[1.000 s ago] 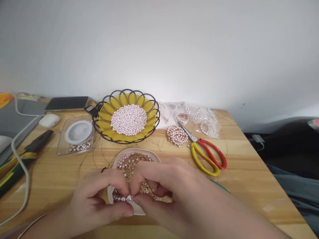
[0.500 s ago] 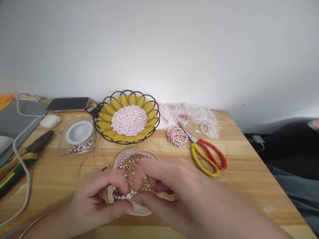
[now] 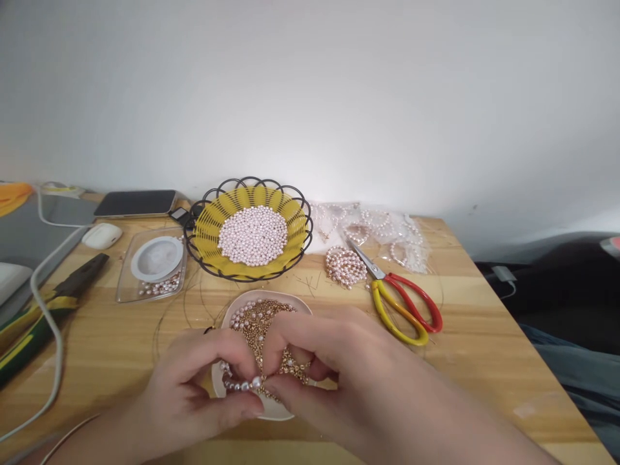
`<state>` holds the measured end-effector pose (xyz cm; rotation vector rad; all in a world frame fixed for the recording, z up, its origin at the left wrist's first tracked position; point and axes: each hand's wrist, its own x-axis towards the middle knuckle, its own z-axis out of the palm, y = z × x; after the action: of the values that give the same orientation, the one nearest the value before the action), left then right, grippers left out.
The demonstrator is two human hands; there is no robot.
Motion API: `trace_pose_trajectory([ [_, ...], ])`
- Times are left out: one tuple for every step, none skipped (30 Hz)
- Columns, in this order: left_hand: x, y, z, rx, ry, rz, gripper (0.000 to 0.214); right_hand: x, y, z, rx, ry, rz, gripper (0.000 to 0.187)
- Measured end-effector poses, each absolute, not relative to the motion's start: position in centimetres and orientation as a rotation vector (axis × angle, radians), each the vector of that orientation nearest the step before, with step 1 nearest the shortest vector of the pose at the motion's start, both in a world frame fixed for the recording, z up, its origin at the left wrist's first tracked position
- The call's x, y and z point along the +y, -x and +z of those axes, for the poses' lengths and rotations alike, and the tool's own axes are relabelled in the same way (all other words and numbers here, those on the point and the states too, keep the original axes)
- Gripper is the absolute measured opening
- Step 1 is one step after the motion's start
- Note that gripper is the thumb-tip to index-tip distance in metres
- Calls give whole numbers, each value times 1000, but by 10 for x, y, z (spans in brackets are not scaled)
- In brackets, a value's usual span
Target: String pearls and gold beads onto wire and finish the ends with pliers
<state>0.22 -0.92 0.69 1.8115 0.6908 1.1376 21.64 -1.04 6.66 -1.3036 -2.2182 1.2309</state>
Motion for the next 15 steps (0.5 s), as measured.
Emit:
trace_pose_trajectory([
  [-9, -2, 7, 687, -1805, 1140, 27, -10, -216, 67, -2222, 1303, 1221, 17],
  [-9, -2, 7, 685, -1797, 1147, 27, -10, -216, 67, -2229, 1292, 1216, 17],
  [-9, -3, 7, 684, -1788, 1155, 28, -10, -216, 68, -2235, 1283, 1205, 16],
  [-9, -3, 7, 686, -1780, 1155, 28, -9, -217, 68, -2240, 1281, 1199, 14],
  [-9, -3, 7, 684, -1771, 1156, 27, -9, -217, 69, -2238, 1282, 1204, 13],
  [-9, -2, 7, 681, -1761, 1153, 26, -8, -217, 70, -2230, 1288, 1223, 12],
  [-10, -2, 6, 675, -1752, 1147, 23, -8, -218, 71, -2217, 1294, 1251, 11],
  [-10, -2, 6, 668, -1741, 1132, 20, -7, -218, 72, -2203, 1299, 1285, 11],
  [-11, -1, 4, 663, -1725, 1111, 17, -6, -218, 73, -2190, 1304, 1315, 12],
  [-11, -1, 3, 656, -1695, 1085, 15, -6, -219, 75, -2185, 1301, 1337, 13],
  [-12, -1, 2, 652, -1647, 1050, 13, -6, -219, 76, -2187, 1291, 1337, 13],
  [-12, -1, 0, 642, -1582, 1012, 13, -6, -218, 77, -2201, 1284, 1328, 14],
  [-13, -1, -2, 630, -1505, 983, 14, -6, -218, 79, -2223, 1278, 1315, 14],
  [-13, -1, -3, 618, -1434, 972, 17, -6, -218, 79, -2245, 1280, 1294, 13],
  [-13, -1, -4, 603, -1374, 971, 19, -7, -218, 80, -2259, 1292, 1266, 12],
])
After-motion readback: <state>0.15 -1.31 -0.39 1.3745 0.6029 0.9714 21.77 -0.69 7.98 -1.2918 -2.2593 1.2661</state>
